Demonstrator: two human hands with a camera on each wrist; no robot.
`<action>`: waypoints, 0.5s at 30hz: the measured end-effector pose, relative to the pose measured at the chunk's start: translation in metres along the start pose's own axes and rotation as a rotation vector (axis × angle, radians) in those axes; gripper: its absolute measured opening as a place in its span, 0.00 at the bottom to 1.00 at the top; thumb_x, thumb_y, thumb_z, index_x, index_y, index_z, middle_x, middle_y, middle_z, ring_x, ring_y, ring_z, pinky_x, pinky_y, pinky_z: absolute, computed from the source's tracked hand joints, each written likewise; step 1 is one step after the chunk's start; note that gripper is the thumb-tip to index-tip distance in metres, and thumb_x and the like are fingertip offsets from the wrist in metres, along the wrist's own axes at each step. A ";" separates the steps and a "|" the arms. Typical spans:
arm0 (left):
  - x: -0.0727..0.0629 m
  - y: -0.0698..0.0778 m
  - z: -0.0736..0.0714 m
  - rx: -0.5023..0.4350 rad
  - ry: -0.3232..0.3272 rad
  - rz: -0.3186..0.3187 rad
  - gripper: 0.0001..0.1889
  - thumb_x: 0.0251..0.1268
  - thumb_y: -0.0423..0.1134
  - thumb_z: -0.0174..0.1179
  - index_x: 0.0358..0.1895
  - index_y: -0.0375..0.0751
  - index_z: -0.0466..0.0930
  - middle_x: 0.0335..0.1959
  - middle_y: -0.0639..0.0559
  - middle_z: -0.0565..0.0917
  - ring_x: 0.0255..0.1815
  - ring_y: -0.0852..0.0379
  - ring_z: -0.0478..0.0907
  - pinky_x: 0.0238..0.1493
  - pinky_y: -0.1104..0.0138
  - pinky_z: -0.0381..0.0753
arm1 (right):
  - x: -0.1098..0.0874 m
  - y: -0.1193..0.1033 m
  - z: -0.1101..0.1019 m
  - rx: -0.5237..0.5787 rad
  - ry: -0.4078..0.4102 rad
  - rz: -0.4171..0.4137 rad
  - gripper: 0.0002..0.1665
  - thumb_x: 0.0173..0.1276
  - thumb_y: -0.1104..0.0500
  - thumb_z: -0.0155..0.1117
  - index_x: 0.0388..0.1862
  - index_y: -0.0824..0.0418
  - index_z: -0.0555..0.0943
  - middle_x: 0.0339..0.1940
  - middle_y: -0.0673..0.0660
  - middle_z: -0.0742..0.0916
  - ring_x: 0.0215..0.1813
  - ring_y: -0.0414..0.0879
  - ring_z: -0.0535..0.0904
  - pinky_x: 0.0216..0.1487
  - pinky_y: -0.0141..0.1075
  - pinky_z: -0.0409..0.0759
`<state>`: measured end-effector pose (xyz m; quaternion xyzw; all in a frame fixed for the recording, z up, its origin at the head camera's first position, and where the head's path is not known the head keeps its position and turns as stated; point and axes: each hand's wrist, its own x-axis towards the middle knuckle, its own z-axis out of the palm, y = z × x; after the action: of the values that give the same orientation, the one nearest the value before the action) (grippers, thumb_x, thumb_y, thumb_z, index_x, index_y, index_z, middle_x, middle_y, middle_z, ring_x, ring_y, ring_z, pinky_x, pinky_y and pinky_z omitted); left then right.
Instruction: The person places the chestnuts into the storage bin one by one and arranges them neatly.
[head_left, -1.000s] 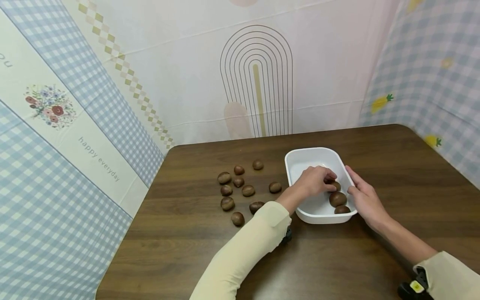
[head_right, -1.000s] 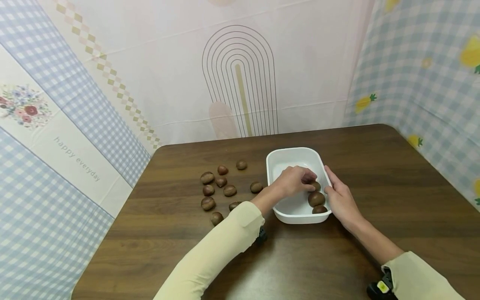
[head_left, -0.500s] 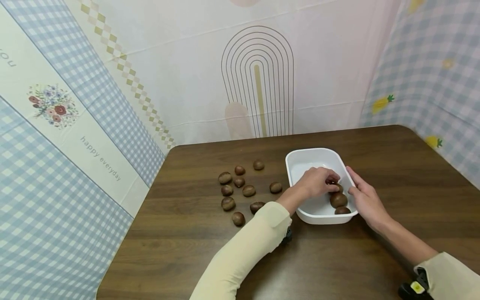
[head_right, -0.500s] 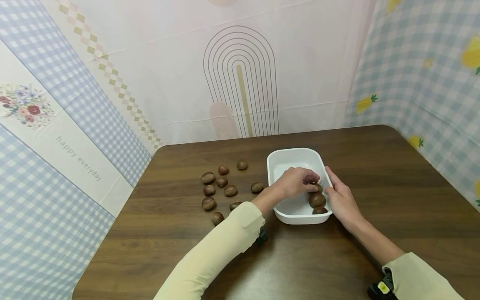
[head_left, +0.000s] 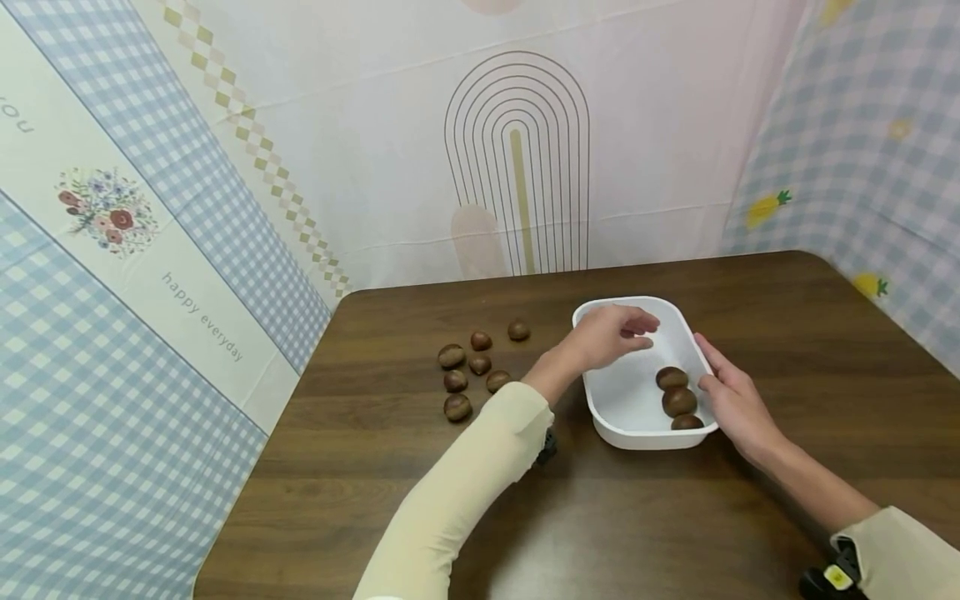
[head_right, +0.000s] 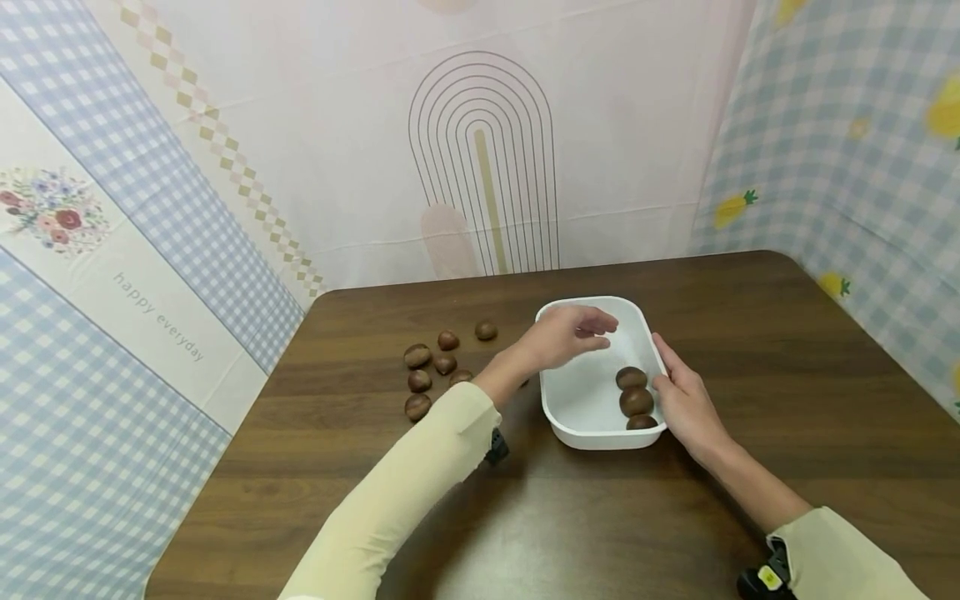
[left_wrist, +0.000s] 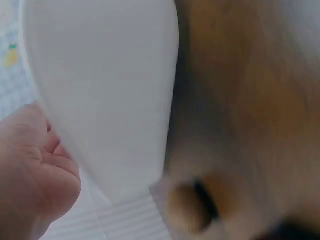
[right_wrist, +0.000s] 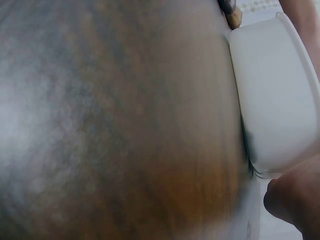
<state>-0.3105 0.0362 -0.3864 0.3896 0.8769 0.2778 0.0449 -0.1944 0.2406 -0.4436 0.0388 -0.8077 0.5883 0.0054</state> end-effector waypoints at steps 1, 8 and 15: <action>-0.001 -0.004 -0.005 -0.020 0.012 0.002 0.18 0.77 0.41 0.67 0.65 0.43 0.85 0.59 0.55 0.88 0.57 0.68 0.83 0.55 0.83 0.75 | 0.000 0.000 0.000 0.000 -0.004 0.004 0.38 0.85 0.65 0.33 0.90 0.57 0.43 0.88 0.68 0.53 0.79 0.69 0.58 0.49 0.17 0.73; -0.016 -0.031 -0.032 -0.076 0.069 -0.040 0.17 0.76 0.41 0.67 0.64 0.43 0.86 0.59 0.56 0.88 0.58 0.66 0.83 0.59 0.76 0.78 | 0.000 0.000 -0.001 -0.003 -0.015 0.018 0.37 0.86 0.64 0.33 0.90 0.57 0.41 0.88 0.66 0.50 0.82 0.69 0.52 0.51 0.16 0.70; -0.035 -0.064 -0.053 -0.062 0.145 -0.074 0.17 0.77 0.40 0.68 0.64 0.41 0.85 0.59 0.52 0.88 0.60 0.59 0.84 0.61 0.71 0.80 | -0.001 0.001 0.000 0.006 -0.011 0.012 0.38 0.86 0.63 0.34 0.90 0.56 0.42 0.89 0.64 0.50 0.83 0.66 0.52 0.53 0.16 0.69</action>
<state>-0.3440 -0.0477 -0.3805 0.3343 0.8826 0.3305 0.0037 -0.1930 0.2414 -0.4446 0.0370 -0.8062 0.5905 -0.0026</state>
